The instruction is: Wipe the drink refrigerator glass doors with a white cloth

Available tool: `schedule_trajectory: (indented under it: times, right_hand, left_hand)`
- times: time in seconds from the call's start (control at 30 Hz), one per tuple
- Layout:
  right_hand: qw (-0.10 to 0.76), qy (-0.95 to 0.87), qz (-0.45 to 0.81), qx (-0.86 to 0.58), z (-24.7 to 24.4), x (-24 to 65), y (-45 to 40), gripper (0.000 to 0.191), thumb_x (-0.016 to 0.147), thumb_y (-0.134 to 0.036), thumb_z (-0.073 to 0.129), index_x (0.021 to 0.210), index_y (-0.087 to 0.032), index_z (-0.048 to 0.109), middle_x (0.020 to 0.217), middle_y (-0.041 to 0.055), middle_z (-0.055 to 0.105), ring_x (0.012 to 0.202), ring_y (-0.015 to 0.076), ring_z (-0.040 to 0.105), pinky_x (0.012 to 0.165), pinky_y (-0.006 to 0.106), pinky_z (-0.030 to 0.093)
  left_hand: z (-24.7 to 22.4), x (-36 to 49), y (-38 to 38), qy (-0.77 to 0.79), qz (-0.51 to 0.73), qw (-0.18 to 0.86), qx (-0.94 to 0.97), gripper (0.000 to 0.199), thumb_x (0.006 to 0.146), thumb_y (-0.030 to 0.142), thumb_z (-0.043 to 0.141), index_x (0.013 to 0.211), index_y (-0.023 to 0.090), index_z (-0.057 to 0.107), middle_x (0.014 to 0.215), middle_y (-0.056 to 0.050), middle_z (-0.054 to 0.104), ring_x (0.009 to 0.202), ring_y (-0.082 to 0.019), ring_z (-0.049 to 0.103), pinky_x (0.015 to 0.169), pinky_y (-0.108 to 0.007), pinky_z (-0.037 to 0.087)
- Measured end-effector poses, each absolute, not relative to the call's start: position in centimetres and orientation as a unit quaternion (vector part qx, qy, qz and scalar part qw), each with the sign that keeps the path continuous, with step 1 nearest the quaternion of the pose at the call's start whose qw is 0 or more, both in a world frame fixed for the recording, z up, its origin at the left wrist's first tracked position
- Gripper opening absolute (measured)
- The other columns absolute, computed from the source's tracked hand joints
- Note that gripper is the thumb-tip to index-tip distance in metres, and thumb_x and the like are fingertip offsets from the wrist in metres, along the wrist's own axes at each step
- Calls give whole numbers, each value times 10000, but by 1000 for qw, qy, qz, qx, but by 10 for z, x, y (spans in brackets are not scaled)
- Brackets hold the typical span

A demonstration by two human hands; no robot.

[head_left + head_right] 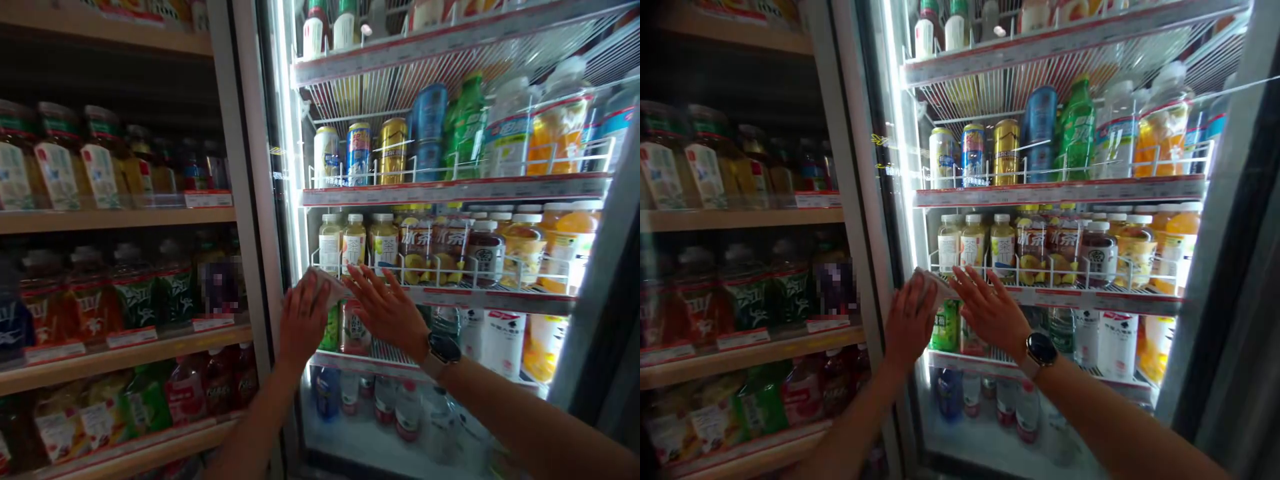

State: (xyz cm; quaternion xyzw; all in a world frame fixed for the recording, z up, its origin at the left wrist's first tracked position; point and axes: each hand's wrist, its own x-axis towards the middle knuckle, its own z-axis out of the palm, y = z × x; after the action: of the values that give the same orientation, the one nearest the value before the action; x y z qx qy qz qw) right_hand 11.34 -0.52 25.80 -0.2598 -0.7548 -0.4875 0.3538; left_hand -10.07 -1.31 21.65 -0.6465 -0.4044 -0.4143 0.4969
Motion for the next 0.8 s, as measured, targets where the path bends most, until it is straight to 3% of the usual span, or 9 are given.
schedule_trajectory:
  times: [0.1, 0.17, 0.27, 0.4, 0.6, 0.7, 0.8]
  right_hand:
    - [354, -754, -488, -262, 257, 113, -4, 600, 975, -341, 483, 1510, -116, 326, 1574, 65, 325, 1513, 211, 96, 1252, 453, 14]
    - [350, -756, -486, -265, 256, 114, -4, 605, 978, -340, 478, 1516, -121, 311, 1577, 63, 319, 1512, 211, 105, 1252, 457, 20]
    - [342, -758, -483, -273, 256, 115, -3, 611, 990, -342, 450, 1533, -131, 268, 1587, 61, 292, 1508, 218, 133, 1250, 465, 24]
    - [344, -761, -473, -280, 255, 114, -5, 632, 995, -323, 427, 1553, -140, 193, 1584, 61, 294, 1504, 205, 151, 1249, 452, 30]
    - [402, -723, -429, -363, 238, 93, -9, 665, 983, -263, 397, 1568, -173, 94, 1588, 49, 284, 1507, 202, 135, 1239, 453, -10]
    - [410, -712, -422, -384, 230, 87, -8, 679, 977, -263, 399, 1570, -180, 78, 1593, 49, 273, 1508, 206, 131, 1238, 455, -8]
    - [413, -710, -423, -383, 229, 86, -7, 690, 972, -267, 410, 1570, -184, 77, 1587, 47, 289, 1507, 202, 133, 1239, 454, -1]
  left_hand:
    - [277, -109, 4, -346, -444, 490, -665, 637, 960, 240, 472, 1542, 205, 216, 1617, -93, 198, 1502, -253, 162, 1212, -445, 228]
    - [290, -107, 10, -331, -457, 469, -679, 641, 968, 271, 457, 1547, 197, 191, 1627, -92, 152, 1504, -261, 144, 1208, -451, 234]
    - [270, -101, 12, -354, -472, 448, -672, 627, 971, 290, 454, 1544, 215, 211, 1634, -82, 111, 1505, -273, 133, 1209, -458, 226]
    - [210, -94, 7, -387, -491, 441, -644, 625, 965, 256, 455, 1543, 234, 220, 1633, -75, 124, 1503, -271, 148, 1211, -441, 223]
    - [132, -91, 1, -414, -512, 427, -620, 638, 946, 208, 469, 1540, 217, 237, 1631, -91, 145, 1502, -272, 154, 1209, -437, 235]
    - [138, -90, -2, -411, -514, 419, -625, 654, 938, 204, 485, 1541, 221, 232, 1632, -95, 146, 1501, -276, 157, 1207, -446, 237]
    - [184, -85, 0, -402, -523, 409, -630, 651, 941, 262, 506, 1537, 220, 248, 1634, -102, 144, 1502, -283, 157, 1211, -463, 218]
